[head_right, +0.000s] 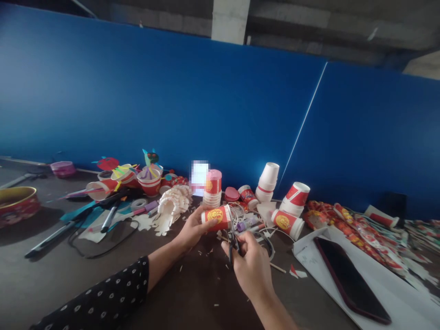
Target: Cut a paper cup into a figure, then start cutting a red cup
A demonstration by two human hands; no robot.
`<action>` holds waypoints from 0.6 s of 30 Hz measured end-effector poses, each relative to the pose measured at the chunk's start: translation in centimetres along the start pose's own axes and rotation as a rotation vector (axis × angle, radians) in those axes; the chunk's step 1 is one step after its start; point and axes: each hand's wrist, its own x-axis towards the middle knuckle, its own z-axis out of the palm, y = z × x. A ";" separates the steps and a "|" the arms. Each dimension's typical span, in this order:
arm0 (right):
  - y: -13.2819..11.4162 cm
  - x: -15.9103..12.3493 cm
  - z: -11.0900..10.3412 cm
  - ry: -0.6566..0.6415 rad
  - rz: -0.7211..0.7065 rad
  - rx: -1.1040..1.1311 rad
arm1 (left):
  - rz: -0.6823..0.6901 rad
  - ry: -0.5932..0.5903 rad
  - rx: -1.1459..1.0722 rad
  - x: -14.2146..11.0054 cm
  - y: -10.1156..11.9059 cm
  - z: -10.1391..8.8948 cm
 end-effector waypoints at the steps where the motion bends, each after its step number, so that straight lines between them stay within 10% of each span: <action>1: 0.0 0.0 0.0 -0.006 0.005 0.007 | -0.001 -0.004 -0.006 0.0 0.0 0.0; 18: -0.1 -0.3 0.0 -0.058 0.018 0.093 | -0.008 -0.024 -0.034 -0.1 0.3 -0.2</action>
